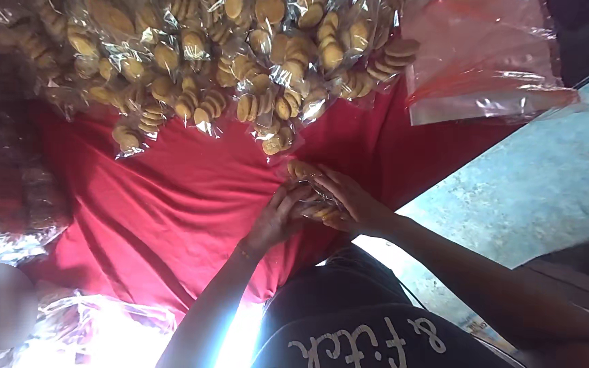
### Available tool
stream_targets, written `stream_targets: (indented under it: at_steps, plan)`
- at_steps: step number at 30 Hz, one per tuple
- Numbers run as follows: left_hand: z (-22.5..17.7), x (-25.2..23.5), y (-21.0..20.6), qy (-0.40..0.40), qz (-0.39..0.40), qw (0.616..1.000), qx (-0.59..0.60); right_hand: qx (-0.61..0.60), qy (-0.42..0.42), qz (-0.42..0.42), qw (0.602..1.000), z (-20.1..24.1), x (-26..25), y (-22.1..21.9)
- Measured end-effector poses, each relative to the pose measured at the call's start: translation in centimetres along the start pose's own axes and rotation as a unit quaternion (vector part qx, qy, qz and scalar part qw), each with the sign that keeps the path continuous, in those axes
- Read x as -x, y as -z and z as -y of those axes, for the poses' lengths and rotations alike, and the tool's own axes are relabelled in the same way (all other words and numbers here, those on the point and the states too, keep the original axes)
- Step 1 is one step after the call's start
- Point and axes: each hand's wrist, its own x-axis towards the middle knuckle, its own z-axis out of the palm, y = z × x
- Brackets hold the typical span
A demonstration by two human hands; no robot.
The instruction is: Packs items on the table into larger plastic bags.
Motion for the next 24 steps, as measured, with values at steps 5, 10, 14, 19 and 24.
stream_targets:
  at_steps: [5, 10, 14, 19, 24]
  plan:
    - [0.0, -0.1, -0.1, -0.001, 0.0, 1.0, -0.008, 0.078, 0.059, -0.002, 0.995, -0.8, -0.7, -0.2]
    - [-0.7, -0.7, 0.1, 0.069, -0.004, 0.966, 0.249, 0.027, 0.031, -0.119, 0.992, -0.4, -1.0, -1.4]
    - [0.5, -2.3, 5.2, 0.068, 0.008, 0.989, 0.134, -0.012, 0.003, -0.109, 0.994, -1.2, -0.2, -0.5]
    - [3.9, -9.3, 9.6, 0.287, -0.043, 0.94, -0.182, -0.05, -0.01, -0.126, 0.991, -1.5, 0.0, -0.5]
    - [4.2, -12.2, 4.0, 0.37, -0.087, 0.913, -0.148, -0.096, -0.036, -0.165, 0.981, -0.9, -0.5, -0.6]
